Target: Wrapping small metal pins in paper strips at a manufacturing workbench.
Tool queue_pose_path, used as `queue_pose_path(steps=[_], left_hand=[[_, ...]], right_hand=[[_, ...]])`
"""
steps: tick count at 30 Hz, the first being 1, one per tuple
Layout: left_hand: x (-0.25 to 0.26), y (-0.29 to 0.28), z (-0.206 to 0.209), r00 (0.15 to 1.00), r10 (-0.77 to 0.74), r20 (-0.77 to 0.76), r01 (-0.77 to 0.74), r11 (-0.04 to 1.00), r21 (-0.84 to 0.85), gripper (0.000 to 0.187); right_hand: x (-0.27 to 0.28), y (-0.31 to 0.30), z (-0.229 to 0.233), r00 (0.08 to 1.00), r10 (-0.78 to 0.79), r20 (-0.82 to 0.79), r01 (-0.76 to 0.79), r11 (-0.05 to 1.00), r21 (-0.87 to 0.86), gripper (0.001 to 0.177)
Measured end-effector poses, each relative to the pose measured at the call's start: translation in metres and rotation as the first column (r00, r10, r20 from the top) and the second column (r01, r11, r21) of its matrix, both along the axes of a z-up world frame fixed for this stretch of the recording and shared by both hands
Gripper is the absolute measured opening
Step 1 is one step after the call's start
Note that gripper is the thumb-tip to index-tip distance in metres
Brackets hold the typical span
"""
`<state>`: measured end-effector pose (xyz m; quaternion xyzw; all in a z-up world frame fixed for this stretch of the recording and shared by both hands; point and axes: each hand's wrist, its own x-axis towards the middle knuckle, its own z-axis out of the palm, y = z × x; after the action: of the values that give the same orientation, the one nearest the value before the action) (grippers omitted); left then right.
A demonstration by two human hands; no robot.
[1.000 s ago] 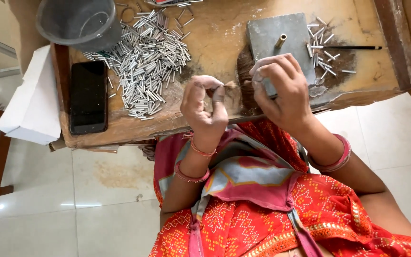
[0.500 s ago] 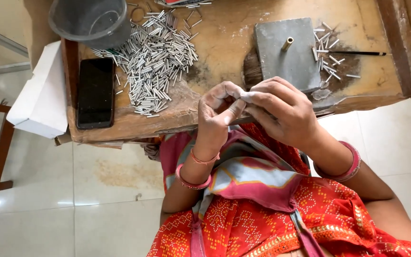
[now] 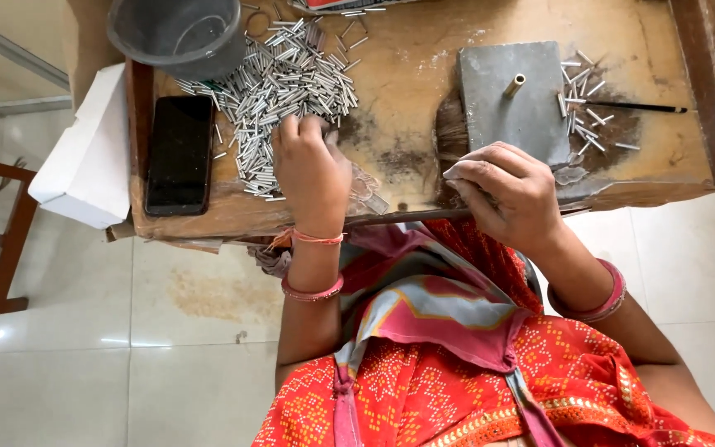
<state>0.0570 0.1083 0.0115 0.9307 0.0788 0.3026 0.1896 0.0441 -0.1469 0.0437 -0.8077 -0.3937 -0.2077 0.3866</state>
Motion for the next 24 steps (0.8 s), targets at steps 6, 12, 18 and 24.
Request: queue_pose_path(steps=[6, 12, 18, 24], left_hand=[[0.0, -0.004, -0.001, 0.987, 0.148, -0.067, -0.138, 0.981, 0.139, 0.011], [-0.022, -0.029, 0.012, 0.99, -0.14, 0.012, 0.14, 0.979, -0.147, 0.008], [-0.047, -0.077, 0.039, 0.8, -0.499, 0.334, 0.6, 0.668, -0.44, 0.02], [-0.052, -0.093, 0.033, 0.744, -0.485, 0.46, 0.663, 0.443, -0.604, 0.017]], right_hand=[[-0.004, -0.001, -0.003, 1.0, -0.015, 0.009, 0.015, 1.0, 0.006, 0.015], [-0.007, -0.004, -0.001, 0.999, -0.031, 0.023, 0.031, 0.999, 0.014, 0.015], [-0.014, 0.001, -0.007, 0.92, 0.136, -0.368, 0.0, 0.938, 0.345, 0.005], [-0.012, -0.003, -0.028, 0.374, 0.748, -0.548, 0.293, 0.465, 0.836, 0.008]])
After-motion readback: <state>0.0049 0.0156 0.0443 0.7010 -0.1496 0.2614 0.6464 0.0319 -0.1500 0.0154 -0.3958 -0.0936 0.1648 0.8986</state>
